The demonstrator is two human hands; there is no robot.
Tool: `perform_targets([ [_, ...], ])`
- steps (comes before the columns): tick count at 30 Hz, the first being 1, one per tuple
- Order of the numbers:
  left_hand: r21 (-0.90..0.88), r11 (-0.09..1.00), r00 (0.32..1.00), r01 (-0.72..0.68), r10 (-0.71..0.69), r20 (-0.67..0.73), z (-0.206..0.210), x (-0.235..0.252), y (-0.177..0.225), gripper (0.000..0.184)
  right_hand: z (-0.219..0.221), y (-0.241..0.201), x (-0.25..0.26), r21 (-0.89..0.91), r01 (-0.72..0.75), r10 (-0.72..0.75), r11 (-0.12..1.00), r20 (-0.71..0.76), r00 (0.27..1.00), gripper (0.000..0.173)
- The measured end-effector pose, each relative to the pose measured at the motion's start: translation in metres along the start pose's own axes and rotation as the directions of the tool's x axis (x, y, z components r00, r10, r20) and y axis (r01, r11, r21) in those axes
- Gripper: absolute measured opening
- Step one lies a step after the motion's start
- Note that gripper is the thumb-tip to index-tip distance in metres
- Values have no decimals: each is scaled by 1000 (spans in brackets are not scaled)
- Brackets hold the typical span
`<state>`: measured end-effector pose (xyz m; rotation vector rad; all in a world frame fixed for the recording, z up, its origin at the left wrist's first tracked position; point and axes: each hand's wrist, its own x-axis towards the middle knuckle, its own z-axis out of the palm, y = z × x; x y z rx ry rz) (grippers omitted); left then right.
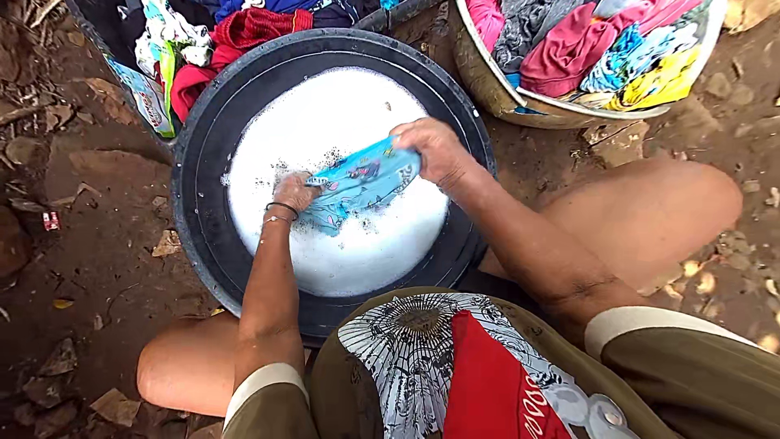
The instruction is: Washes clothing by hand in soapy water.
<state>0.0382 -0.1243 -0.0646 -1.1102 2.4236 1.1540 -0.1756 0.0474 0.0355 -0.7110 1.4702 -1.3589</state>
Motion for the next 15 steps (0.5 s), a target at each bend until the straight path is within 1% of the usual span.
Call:
perform_targets([
  [1, -147, 989, 999, -28, 21, -49, -10, -4, 2, 32, -1, 3, 0, 219, 52, -35, 974, -81, 996, 31],
  [2, -265, 963, 991, -51, 17, -130, -17, -7, 5, 30, -3, 10, 1, 307, 52, -2, 950, -163, 987, 31],
  [3, -323, 945, 979, -49, -19, -205, -20, -10, 7, 31, -6, 21, 3, 230, -20, 66, 973, -196, 978, 30],
  [4, -301, 954, 973, -7, -63, -223, -18, -11, 7, 34, -8, 36, 4, 8, -144, 143, 990, -190, 971, 31],
  [5, -198, 979, 980, 56, -92, -176, -15, -10, 4, 38, -10, 51, 7, -275, -259, 227, 926, -143, 963, 33],
  [6, -54, 993, 990, 103, -108, -95, -11, -8, 1, 40, -9, 56, 10, -548, -317, 336, 774, -70, 939, 35],
  [7, 56, 990, 991, 132, -131, -24, -7, -6, 0, 40, -6, 57, 12, -737, -292, 422, 609, -10, 907, 36],
  [8, 68, 987, 989, 147, -148, -1, -5, -7, 0, 39, -4, 55, 10, -798, -263, 461, 542, 20, 887, 35],
  [9, -40, 990, 990, 137, -139, -31, -5, -11, 1, 36, -4, 49, 6, -749, -285, 445, 598, 14, 896, 34],
  [10, -252, 964, 985, 82, -117, -125, -5, -16, 1, 31, -5, 43, 1, -582, -323, 376, 746, -31, 926, 31],
  [11, -484, 875, 963, -4, -127, -239, -3, -22, 0, 28, -7, 39, -4, -323, -296, 274, 899, -114, 955, 28],
  [12, -687, 717, 926, -121, -168, -339, 0, -24, -2, 24, -8, 36, -7, -26, -216, 206, 976, -204, 957, 23],
  [13, -804, 552, 891, -220, -222, -397, 5, -23, -2, 20, -10, 34, -6, 242, -123, 185, 962, -251, 950, 24],
  [14, -852, 458, 884, -253, -247, -396, 8, -22, -4, 18, -10, 35, -5, 394, -92, 205, 915, -255, 945, 27],
  [15, -858, 466, 895, -216, -258, -365, 10, -20, -3, 18, -8, 38, -5, 426, -128, 248, 896, -239, 939, 30],
])
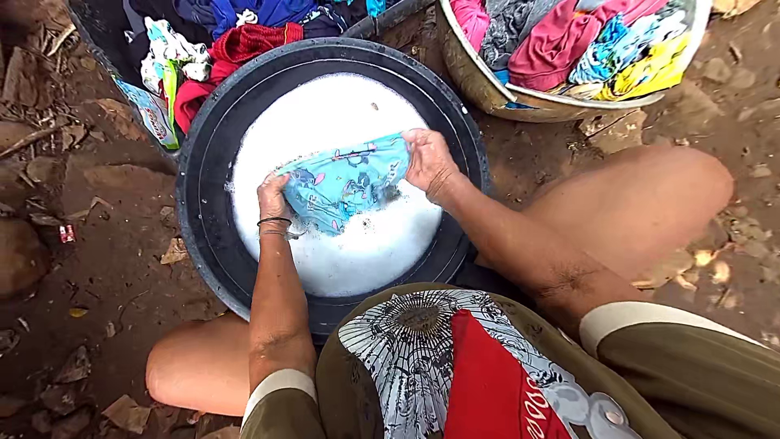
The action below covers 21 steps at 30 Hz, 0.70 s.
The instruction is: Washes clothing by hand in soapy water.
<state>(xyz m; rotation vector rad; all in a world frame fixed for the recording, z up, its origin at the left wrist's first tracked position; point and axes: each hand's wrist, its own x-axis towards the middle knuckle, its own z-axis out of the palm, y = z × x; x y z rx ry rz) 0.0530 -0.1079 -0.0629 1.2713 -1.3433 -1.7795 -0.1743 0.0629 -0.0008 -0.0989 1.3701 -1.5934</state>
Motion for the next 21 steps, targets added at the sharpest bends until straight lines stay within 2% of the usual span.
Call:
perform_targets([
  [2, 171, 983, 996, 73, -80, 34, 6, 2, 2, 24, -2, 17, 2, -140, -121, 120, 983, -14, 993, 34],
  [3, 189, 980, 996, 65, -77, 55, 9, 3, 4, 29, -2, 26, 2, -186, -168, 161, 968, -52, 986, 32],
  [6, 1, 999, 999, -37, 37, 21, 16, 1, 15, 32, 5, 34, -8, -114, -159, 149, 981, -92, 985, 21],
  [7, 73, 996, 998, -49, 51, -25, 15, 0, 17, 28, 5, 35, -10, -139, -142, 130, 980, -89, 988, 21],
  [8, 289, 957, 998, -25, 43, -53, 13, -2, 16, 25, 2, 37, -10, -261, -127, 111, 957, -77, 991, 24],
  [9, 543, 839, 1000, 16, -12, -12, 8, 0, 16, 34, -2, 38, -7, -467, -117, 109, 877, -43, 993, 30],
  [10, 754, 656, 992, 17, -105, 69, 4, 4, 11, 40, -6, 37, -4, -684, -114, 157, 721, 1, 988, 35],
  [11, 876, 482, 973, -21, -191, 128, 3, 6, 4, 42, -9, 34, -3, -859, -89, 234, 504, 37, 972, 36],
  [12, 919, 392, 959, -51, -239, 155, 2, 7, -1, 43, -10, 31, -2, -946, -30, 284, 323, 67, 956, 34],
  [13, 904, 423, 960, -58, -224, 166, 1, 6, -2, 41, -12, 29, -3, -956, 5, 278, 292, 90, 956, 32],
  [14, 828, 559, 972, -46, -167, 167, 1, 4, -1, 39, -14, 27, -7, -904, 4, 214, 427, 105, 971, 30],
  [15, 669, 743, 985, -26, -96, 144, 1, 1, 4, 38, -14, 26, -12, -773, -6, 117, 635, 88, 989, 29],
  [16, 423, 906, 995, -23, -19, 94, 6, -2, 9, 36, -13, 25, -15, -575, 11, 21, 818, 49, 999, 28],
  [17, 139, 989, 998, -45, 37, 58, 13, -5, 17, 34, -9, 22, -16, -342, 27, -26, 939, 6, 1000, 25],
  [18, -111, 991, 995, -73, 81, 63, 23, -9, 28, 35, -5, 18, -17, -97, -1, 0, 995, -13, 1000, 28],
  [19, -285, 954, 986, -95, 130, 104, 35, -16, 42, 34, 0, 15, -19, 85, -73, 73, 994, 5, 997, 35],
  [20, -364, 926, 969, -106, 179, 173, 49, -25, 55, 34, 6, 15, -22, 172, -147, 143, 974, 36, 989, 46],
  [21, -359, 925, 943, -123, 222, 248, 64, -35, 66, 34, 12, 18, -25, 182, -206, 201, 961, 48, 978, 57],
])
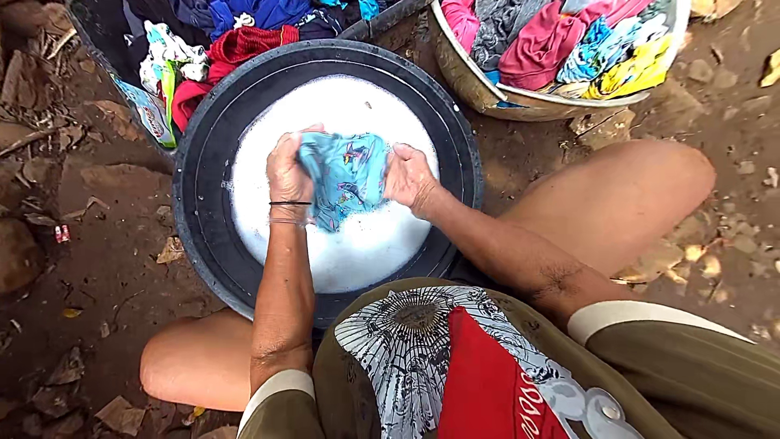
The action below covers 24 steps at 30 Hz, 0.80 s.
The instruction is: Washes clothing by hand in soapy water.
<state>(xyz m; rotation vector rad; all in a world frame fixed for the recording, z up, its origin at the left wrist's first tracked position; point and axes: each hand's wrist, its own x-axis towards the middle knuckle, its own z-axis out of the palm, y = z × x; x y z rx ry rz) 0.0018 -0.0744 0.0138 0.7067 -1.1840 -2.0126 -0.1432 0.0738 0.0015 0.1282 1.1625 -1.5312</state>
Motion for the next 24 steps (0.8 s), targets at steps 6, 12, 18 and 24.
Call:
perform_targets([
  [6, 694, 331, 769, -639, 266, 581, 54, -39, -43, 35, 19, 46, 3, 123, 173, -177, 977, 22, 984, 31],
  [12, 984, 106, 989, -144, 41, 140, 69, -30, -14, 41, 47, 31, -2, -257, 354, -403, 899, -173, 898, 20],
  [18, 994, 99, 987, -34, -153, 49, 50, -19, -9, 43, 33, 19, -9, -578, 528, -485, 622, 246, 839, 25],
  [24, 844, 509, 930, -169, 365, -34, 20, -5, 68, 38, 21, -33, -15, -840, 525, -199, 136, 496, 845, 40],
])
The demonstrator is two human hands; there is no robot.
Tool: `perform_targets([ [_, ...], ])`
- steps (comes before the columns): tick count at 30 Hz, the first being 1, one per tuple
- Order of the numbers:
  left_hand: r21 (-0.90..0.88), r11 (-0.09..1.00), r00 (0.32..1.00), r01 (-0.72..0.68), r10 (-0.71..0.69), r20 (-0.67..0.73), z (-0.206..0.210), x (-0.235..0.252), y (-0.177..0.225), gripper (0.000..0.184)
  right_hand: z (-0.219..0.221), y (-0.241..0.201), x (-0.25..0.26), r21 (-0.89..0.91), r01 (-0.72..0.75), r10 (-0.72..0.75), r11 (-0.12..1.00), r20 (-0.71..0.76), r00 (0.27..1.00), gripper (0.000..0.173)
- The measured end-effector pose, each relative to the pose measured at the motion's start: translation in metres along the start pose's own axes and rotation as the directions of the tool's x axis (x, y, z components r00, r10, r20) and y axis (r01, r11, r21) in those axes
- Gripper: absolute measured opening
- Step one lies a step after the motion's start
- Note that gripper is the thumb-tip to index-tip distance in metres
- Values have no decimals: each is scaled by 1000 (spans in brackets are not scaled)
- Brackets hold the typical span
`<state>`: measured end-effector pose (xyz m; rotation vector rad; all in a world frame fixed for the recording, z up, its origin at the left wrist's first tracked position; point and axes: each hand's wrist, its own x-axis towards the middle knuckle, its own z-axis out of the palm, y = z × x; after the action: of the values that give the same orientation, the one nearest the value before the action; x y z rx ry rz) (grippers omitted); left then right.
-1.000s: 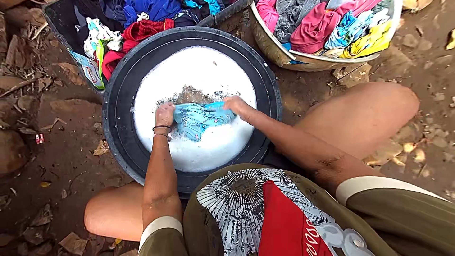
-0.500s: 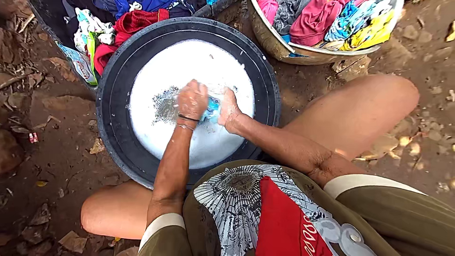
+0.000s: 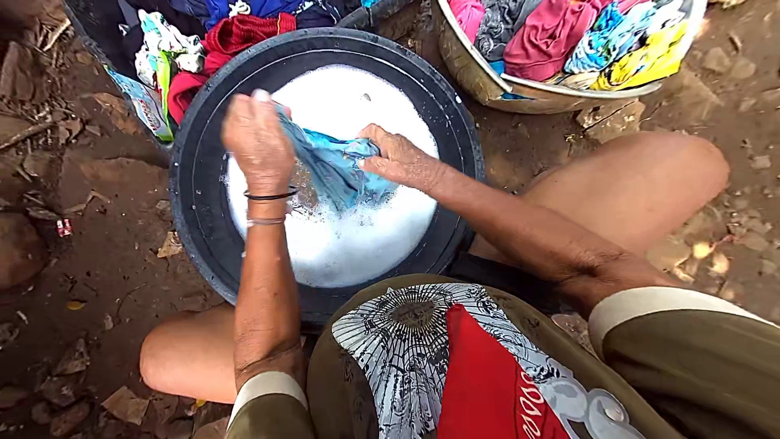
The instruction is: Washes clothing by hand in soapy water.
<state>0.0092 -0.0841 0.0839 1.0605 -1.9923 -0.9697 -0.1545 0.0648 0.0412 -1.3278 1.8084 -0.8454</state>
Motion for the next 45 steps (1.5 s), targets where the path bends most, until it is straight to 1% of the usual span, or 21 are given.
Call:
perform_targets([
  [2, -227, 967, 985, -119, 85, -152, -33, 9, 8, 24, -24, 6, -8, -163, 31, -26, 986, 34, 999, 42],
  [4, -348, 902, 951, -255, 168, -261, -61, 11, 10, 20, -49, 7, -21, -201, 116, -116, 973, 15, 993, 25],
  [6, -322, 894, 940, -311, 238, -246, -87, 3, 7, 18, -72, 2, -37, -133, 260, -267, 956, -38, 963, 15],
  [8, -243, 923, 947, -299, 256, -193, -113, -16, -1, 14, -94, -9, -49, 31, 394, -389, 919, -112, 915, 9],
  [10, -307, 911, 956, -276, 227, -186, -132, -28, -19, 14, -110, -24, -57, 161, 512, -488, 844, -168, 857, 11],
  [12, -380, 893, 969, -240, 195, -152, -141, -26, -43, 17, -115, -34, -58, 202, 565, -527, 800, -216, 822, 17],
  [14, -248, 951, 977, -185, 151, -150, -122, -9, -48, 8, -102, -33, -46, 225, 503, -435, 834, -292, 852, 27],
  [16, 116, 993, 1000, -11, 13, -18, -87, 8, -51, 31, -73, -19, -20, 289, 241, -148, 927, -308, 940, 31],
  [18, 388, 914, 949, 120, -220, 225, -47, 17, -74, 46, -43, 4, 11, 107, -148, 165, 983, -180, 970, 26],
  [19, 450, 884, 902, 127, -291, 318, -25, 17, -88, 51, -30, 18, 28, -35, -295, 292, 955, -54, 955, 34],
  [21, 505, 860, 856, 66, -310, 415, 15, 9, -108, 57, -2, 55, 51, -219, -427, 456, 878, 109, 883, 43],
  [23, 538, 843, 840, 12, -300, 452, 46, -3, -120, 64, 19, 72, 56, -252, -490, 529, 835, 121, 840, 41],
  [28, 645, 763, 769, -49, -383, 512, 87, -30, -151, 67, 35, 87, 55, -278, -499, 539, 821, 91, 837, 42],
  [33, 742, 649, 465, -168, -611, 641, 82, -36, -144, 50, 32, 95, 53, -250, -518, 551, 818, 81, 831, 38],
  [36, 724, 670, 433, -164, -610, 663, 76, -29, -145, 48, 18, 94, 53, -274, -389, 426, 879, 89, 900, 31],
  [38, 690, 709, 478, -144, -561, 676, 70, -20, -147, 46, 0, 74, 58, -198, -298, 313, 934, 50, 948, 30],
  [39, 679, 731, 516, -60, -560, 648, 67, -14, -149, 48, -11, 58, 59, -148, -238, 241, 960, 6, 970, 29],
  [41, 601, 798, 585, 55, -514, 628, 60, -1, -153, 46, -33, 19, 56, 79, -118, 130, 990, -170, 977, 23],
  [42, 524, 844, 617, 115, -475, 628, 53, 5, -151, 39, -41, 4, 54, 227, -13, 78, 974, -280, 957, 19],
  [44, 320, 908, 689, 270, -414, 595, 30, 12, -133, 27, -55, -12, 50, 482, 210, 19, 851, -428, 904, 26],
  [45, 202, 929, 750, 311, -370, 548, 16, 13, -125, 27, -60, -11, 49, 557, 277, 24, 783, -472, 881, 27],
])
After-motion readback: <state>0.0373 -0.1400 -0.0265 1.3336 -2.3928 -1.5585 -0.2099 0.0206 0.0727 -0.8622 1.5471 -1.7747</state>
